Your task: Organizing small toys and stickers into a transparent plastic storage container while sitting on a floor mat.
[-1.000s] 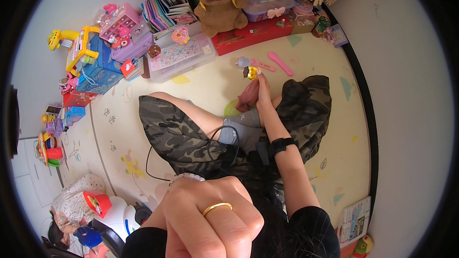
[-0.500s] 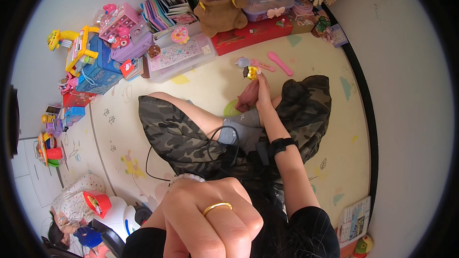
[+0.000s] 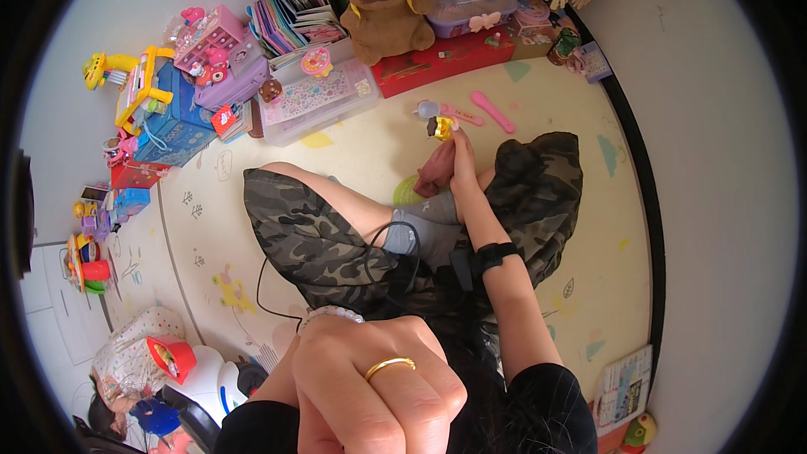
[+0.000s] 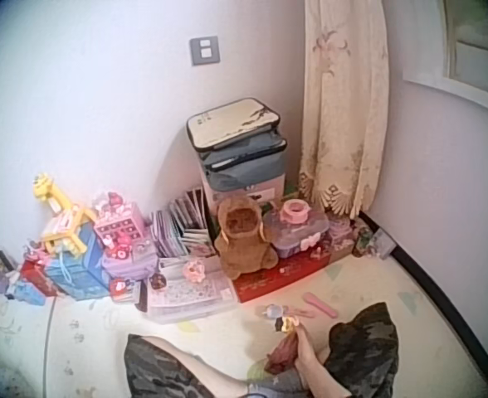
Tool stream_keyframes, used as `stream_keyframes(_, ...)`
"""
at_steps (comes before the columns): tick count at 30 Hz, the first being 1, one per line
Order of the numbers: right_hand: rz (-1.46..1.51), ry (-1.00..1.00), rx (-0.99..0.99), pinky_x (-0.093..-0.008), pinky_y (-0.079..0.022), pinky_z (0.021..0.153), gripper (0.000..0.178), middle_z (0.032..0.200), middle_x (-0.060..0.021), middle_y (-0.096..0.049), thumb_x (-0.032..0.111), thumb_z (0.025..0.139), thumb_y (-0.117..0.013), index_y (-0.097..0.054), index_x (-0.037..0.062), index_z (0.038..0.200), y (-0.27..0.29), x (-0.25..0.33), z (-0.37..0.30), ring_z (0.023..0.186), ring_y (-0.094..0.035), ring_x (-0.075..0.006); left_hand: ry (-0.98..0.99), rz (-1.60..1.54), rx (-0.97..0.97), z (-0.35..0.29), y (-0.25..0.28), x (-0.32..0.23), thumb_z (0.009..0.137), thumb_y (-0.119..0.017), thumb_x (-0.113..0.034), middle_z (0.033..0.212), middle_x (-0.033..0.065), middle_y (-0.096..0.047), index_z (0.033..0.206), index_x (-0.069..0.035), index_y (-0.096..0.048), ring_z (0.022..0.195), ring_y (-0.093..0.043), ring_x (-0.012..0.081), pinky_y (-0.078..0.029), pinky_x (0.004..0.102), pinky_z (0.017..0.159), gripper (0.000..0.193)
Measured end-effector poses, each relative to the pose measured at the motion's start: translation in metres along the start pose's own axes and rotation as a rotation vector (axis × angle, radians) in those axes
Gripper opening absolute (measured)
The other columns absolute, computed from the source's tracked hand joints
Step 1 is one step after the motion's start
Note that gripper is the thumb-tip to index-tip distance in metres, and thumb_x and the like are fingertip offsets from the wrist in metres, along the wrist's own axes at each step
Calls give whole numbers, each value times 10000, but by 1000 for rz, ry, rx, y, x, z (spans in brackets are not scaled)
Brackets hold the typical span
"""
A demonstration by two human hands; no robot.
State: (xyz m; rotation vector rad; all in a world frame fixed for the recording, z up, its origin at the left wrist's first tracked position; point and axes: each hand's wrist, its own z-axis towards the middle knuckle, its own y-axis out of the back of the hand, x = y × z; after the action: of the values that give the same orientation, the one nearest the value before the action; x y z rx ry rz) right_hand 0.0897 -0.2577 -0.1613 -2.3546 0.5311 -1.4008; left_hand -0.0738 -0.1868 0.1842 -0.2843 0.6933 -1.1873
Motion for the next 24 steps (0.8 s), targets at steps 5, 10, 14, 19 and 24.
stream_keyframes(5,2,1,6,-266,-376,922,405,1091,-9,-556,364,876,-613,-574,92,1173,2,-2,3,1039,-489,-122,-34,-12,-19,-2,-2,4,820,-691,-98,776,69,-632,780,-30,-655,673,-622,182,-489,254,542,87)
stream_keyframes(10,3,-5,-12,-266,-370,937,425,1113,-12,-553,368,872,-617,-570,91,1190,1,-2,2,1059,-486,-128,-35,-21,-15,-5,-2,6,831,-693,-149,770,74,-630,776,-31,-655,653,-620,189,-485,254,530,136)
stream_keyframes(14,5,6,7,-268,-365,947,437,1130,-14,-549,367,871,-617,-564,88,1203,3,-3,4,1076,-483,-132,-47,-3,-19,-2,-2,6,833,-693,-158,766,74,-631,772,-32,-657,654,-622,190,-482,254,526,145)
stream_keyframes(19,5,6,6,-269,-365,949,438,1133,-16,-548,363,873,-610,-559,86,1209,5,-6,6,1079,-482,-133,-30,6,-5,-3,-1,6,828,-697,-149,767,75,-635,768,-36,-659,659,-625,189,-484,253,529,133)
stream_keyframes(24,13,15,7,-268,-370,943,431,1124,-14,-549,358,872,-612,-561,87,1204,5,-6,6,1070,-484,-131,-23,22,-7,-1,-1,3,828,-691,-133,767,68,-635,767,-39,-662,658,-627,188,-484,255,524,115)
